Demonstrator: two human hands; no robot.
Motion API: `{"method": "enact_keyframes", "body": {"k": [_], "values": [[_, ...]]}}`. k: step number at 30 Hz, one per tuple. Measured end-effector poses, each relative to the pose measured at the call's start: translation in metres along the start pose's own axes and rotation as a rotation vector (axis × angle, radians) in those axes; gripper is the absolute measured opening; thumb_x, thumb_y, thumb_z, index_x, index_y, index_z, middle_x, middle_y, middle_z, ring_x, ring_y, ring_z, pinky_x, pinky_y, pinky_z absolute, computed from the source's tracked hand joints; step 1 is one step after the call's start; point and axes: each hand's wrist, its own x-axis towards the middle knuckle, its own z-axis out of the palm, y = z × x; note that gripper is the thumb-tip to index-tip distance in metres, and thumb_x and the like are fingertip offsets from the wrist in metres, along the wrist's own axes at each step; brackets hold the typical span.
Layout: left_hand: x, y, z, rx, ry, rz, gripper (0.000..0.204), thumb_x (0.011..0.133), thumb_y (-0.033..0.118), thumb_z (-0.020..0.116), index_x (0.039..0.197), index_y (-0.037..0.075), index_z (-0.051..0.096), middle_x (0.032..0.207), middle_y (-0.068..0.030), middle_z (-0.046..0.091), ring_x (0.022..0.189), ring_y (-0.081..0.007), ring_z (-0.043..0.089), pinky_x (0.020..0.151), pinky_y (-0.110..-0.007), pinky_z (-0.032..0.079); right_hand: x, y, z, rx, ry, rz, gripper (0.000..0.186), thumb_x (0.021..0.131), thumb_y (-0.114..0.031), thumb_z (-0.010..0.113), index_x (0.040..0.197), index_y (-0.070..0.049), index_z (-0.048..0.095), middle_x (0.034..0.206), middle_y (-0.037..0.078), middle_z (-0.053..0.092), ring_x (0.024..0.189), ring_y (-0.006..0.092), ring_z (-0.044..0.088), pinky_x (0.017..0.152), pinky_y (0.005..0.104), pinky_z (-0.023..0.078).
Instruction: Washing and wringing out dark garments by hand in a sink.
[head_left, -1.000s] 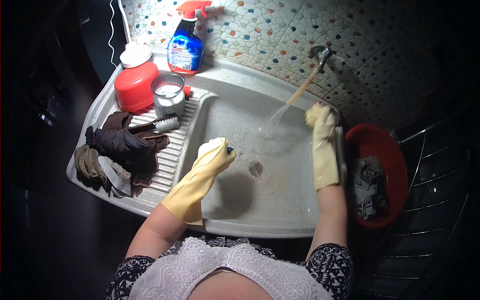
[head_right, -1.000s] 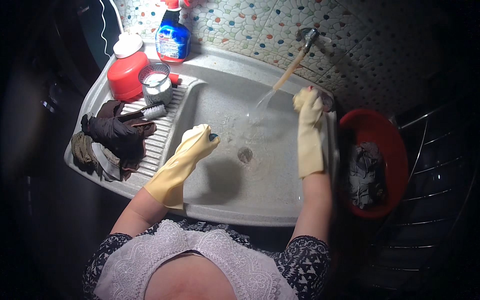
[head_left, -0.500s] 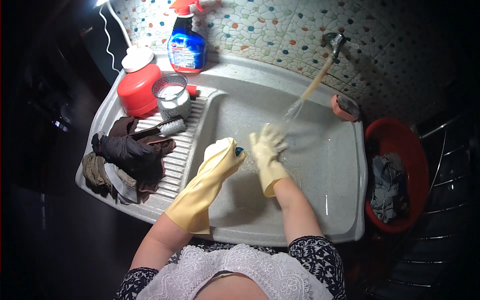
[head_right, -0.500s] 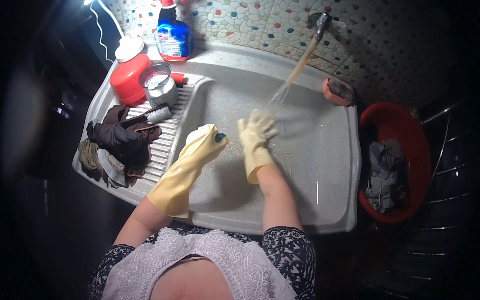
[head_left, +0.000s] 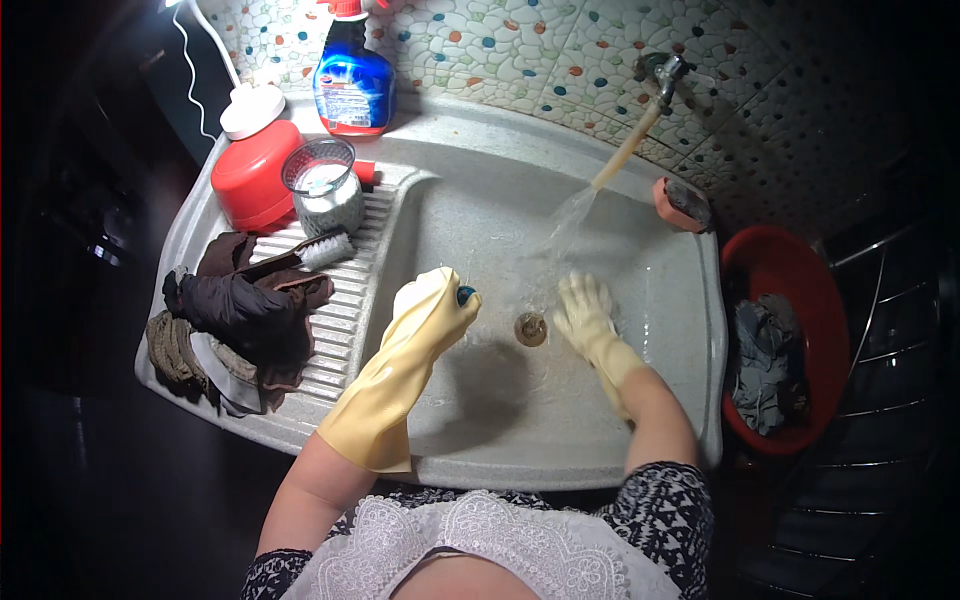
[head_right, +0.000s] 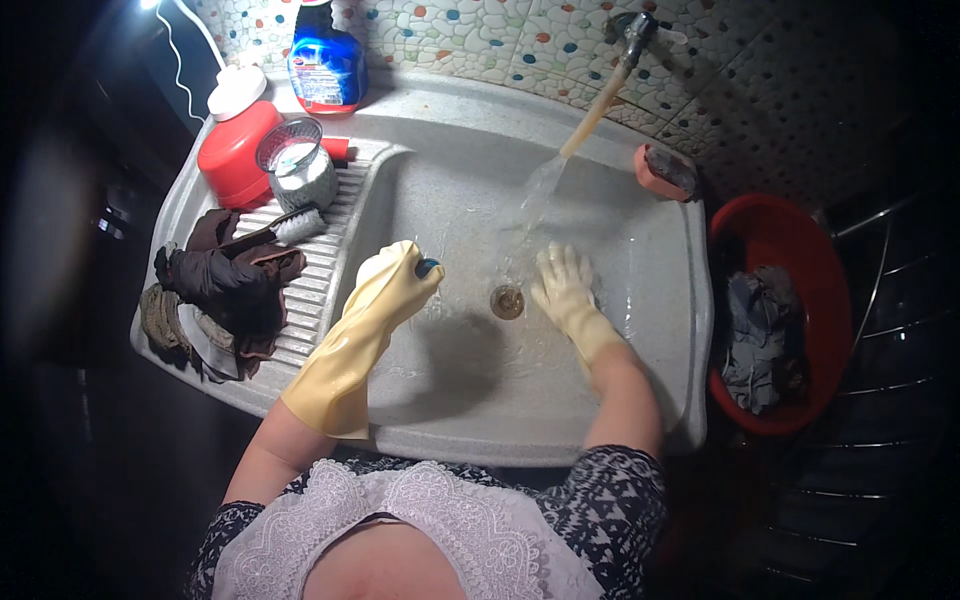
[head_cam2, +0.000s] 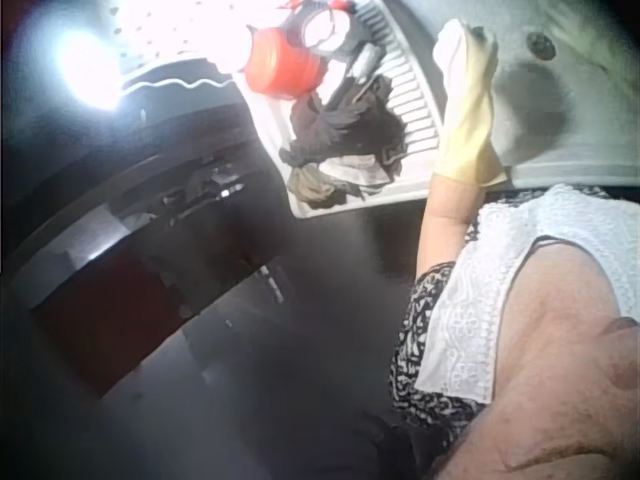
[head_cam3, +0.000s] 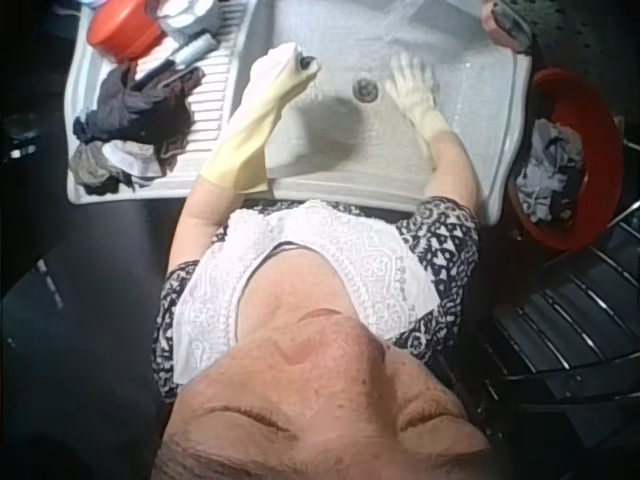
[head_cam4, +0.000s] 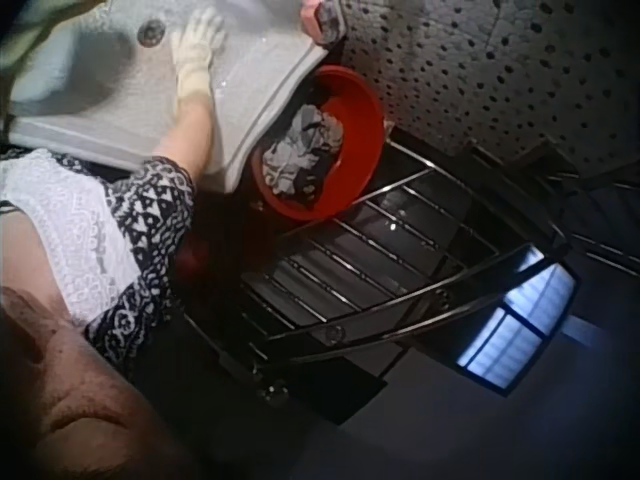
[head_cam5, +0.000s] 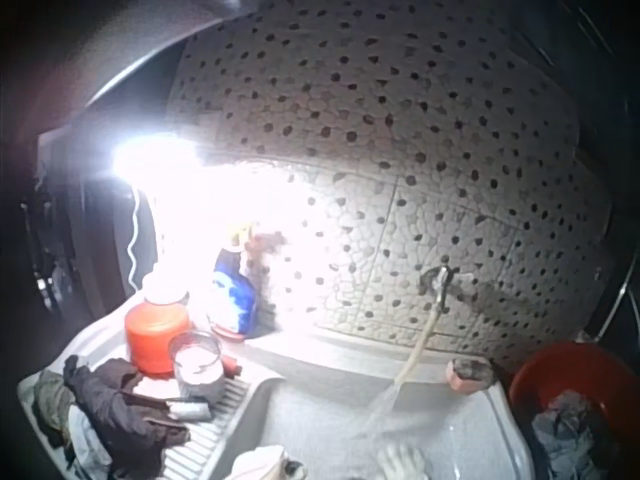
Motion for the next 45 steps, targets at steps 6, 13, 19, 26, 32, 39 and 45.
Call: {"method": "enact_keyframes", "body": {"k": [6, 13, 19, 26, 32, 39, 45], "values": [[0.003, 0.003, 0.004, 0.013, -0.020, 0.002, 0.044, 0.086, 0.039, 0.065, 0.090, -0.004, 0.068, 0.095, -0.0274, 0.068, 0.088, -0.0401, 0.070, 0.079, -0.046, 0.055, 0.119, -0.142, -0.047, 0.655, 0.306, 0.340, 0.073, 0.104, -0.051, 0.032, 0.161, -0.009, 0.013, 0.166, 0.024, 0.012, 0.153, 0.0437, 0.009, 0.122, 0.0608, 0.003], [0.002, -0.011, 0.007, -0.029, 0.033, -0.019, 0.044, 0.086, 0.040, 0.064, 0.087, -0.004, 0.066, 0.094, -0.0264, 0.067, 0.086, -0.0392, 0.070, 0.077, -0.046, 0.055, -0.013, -0.188, -0.045, 0.409, 0.461, -0.674, 0.059, 0.097, -0.041, 0.050, 0.146, -0.010, 0.038, 0.148, 0.020, 0.039, 0.141, 0.0381, 0.033, 0.112, 0.0615, 0.024], [0.000, 0.004, -0.004, -0.026, -0.044, -0.029, 0.042, 0.087, 0.039, 0.063, 0.088, -0.003, 0.065, 0.095, -0.0258, 0.066, 0.089, -0.0394, 0.068, 0.079, -0.046, 0.053, -0.053, -0.139, -0.011, 0.449, 0.517, -1.125, 0.042, 0.097, -0.032, 0.050, 0.134, -0.010, 0.051, 0.129, 0.009, 0.058, 0.132, 0.0314, 0.043, 0.106, 0.0617, 0.034], [0.004, 0.012, 0.001, -0.038, -0.044, -0.012, 0.041, 0.086, 0.037, 0.063, 0.084, -0.004, 0.066, 0.087, -0.0261, 0.066, 0.085, -0.0398, 0.068, 0.076, -0.046, 0.054, 0.103, -0.176, -0.013, 0.971, 0.000, -1.032, 0.057, 0.099, -0.041, 0.049, 0.149, -0.013, 0.045, 0.154, 0.015, 0.041, 0.144, 0.0292, 0.038, 0.123, 0.0418, 0.025], [0.001, -0.005, 0.008, -0.027, 0.042, -0.005, 0.043, 0.086, 0.038, 0.065, 0.081, -0.004, 0.065, 0.086, -0.0256, 0.066, 0.083, -0.0390, 0.068, 0.075, -0.045, 0.053, 0.086, -0.057, -0.067, 0.007, 0.074, -0.425, 0.061, 0.105, -0.045, 0.037, 0.161, -0.025, 0.022, 0.169, 0.005, 0.013, 0.154, 0.0250, 0.018, 0.125, 0.0535, 0.012], [0.007, -0.004, 0.009, -0.033, 0.019, -0.003, 0.044, 0.086, 0.041, 0.064, 0.086, -0.004, 0.065, 0.094, -0.0255, 0.065, 0.085, -0.0384, 0.067, 0.078, -0.045, 0.053, -0.047, -0.010, -0.021, 0.221, -0.288, 0.338, 0.077, 0.104, -0.055, 0.032, 0.163, -0.016, 0.003, 0.170, 0.014, 0.000, 0.156, 0.0336, -0.001, 0.122, 0.0616, 0.006], [0.004, -0.011, 0.013, -0.018, 0.085, 0.045, 0.043, 0.086, 0.039, 0.061, 0.090, -0.003, 0.067, 0.093, -0.0252, 0.068, 0.089, -0.0402, 0.069, 0.081, -0.047, 0.054, -0.067, -0.126, -0.077, 0.457, -0.550, 0.545, 0.083, 0.098, -0.061, 0.042, 0.158, -0.007, 0.023, 0.163, 0.024, 0.019, 0.151, 0.0401, 0.019, 0.118, 0.0576, 0.025]]}}
